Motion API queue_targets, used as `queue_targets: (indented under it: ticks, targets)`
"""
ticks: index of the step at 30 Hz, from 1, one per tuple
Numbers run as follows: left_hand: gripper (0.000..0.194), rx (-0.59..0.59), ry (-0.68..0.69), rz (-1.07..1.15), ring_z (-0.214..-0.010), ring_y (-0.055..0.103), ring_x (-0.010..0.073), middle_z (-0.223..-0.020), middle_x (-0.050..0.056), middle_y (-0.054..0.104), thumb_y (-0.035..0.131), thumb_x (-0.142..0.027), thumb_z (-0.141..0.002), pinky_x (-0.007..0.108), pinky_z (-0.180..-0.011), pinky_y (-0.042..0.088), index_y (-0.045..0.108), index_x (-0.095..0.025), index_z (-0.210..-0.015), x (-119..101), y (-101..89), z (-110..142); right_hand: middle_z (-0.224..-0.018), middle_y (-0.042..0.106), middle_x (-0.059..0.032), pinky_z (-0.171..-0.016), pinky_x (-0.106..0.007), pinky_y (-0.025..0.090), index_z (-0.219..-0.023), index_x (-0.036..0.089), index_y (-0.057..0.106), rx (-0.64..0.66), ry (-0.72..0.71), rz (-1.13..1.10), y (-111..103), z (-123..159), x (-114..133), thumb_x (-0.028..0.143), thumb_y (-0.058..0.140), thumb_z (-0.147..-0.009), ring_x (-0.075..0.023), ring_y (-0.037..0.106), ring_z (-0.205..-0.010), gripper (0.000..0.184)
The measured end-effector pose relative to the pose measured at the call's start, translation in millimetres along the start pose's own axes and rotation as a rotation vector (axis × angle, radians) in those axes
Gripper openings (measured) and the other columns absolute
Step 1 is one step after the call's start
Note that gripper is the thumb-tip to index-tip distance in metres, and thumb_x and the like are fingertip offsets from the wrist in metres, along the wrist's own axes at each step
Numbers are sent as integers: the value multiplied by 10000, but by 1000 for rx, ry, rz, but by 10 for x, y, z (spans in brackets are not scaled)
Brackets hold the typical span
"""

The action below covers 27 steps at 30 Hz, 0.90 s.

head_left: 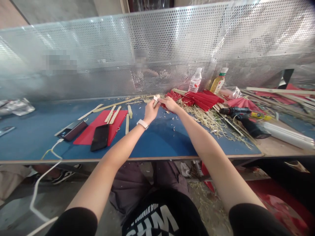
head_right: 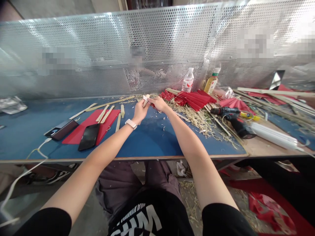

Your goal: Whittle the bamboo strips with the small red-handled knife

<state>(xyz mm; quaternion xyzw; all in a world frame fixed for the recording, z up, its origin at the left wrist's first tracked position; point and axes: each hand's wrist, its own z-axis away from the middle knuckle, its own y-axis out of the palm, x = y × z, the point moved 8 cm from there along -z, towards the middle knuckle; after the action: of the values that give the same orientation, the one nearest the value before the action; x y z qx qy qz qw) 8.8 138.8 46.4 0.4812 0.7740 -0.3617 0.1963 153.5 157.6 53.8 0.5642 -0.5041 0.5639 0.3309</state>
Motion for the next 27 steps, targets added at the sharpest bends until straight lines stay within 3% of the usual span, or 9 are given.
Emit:
queue_targets:
  ticks: [10, 21, 24, 27]
  targets:
    - [304, -19, 3, -7, -710, 624, 191, -771, 28, 722, 760, -421, -1118, 344, -707, 474, 671, -234, -896, -8, -37, -22, -465, 447, 38, -375, -236, 254, -697, 272, 485, 7, -4, -44, 65, -4, -53, 632, 728, -1080, -105, 330, -400, 579]
    - [428, -74, -5, -10, -679, 547, 186, -712, 16, 640, 714, -500, -1130, 357, -714, 463, 587, -257, -802, 16, -104, -47, -544, 456, 57, -391, -241, 251, -764, 260, 501, -140, 41, -256, 221, 70, -26, 548, 667, -1124, -96, 335, -423, 489]
    - [392, -63, -36, -22, -671, 553, 188, -693, 5, 632, 738, -407, -1118, 361, -730, 483, 595, -252, -788, 29, -111, -48, -539, 462, 54, -391, -262, 249, -771, 270, 488, -187, 69, -289, 259, 94, -37, 547, 660, -1134, -109, 336, -422, 488]
    - [290, -81, -63, -21, -753, 660, 222, -785, 39, 732, 772, -319, -1103, 387, -801, 532, 672, -239, -843, -18, -102, -18, -526, 415, 56, -404, -286, 274, -753, 293, 416, -232, 142, -355, 324, 50, -129, 646, 591, -1165, -123, 328, -421, 570]
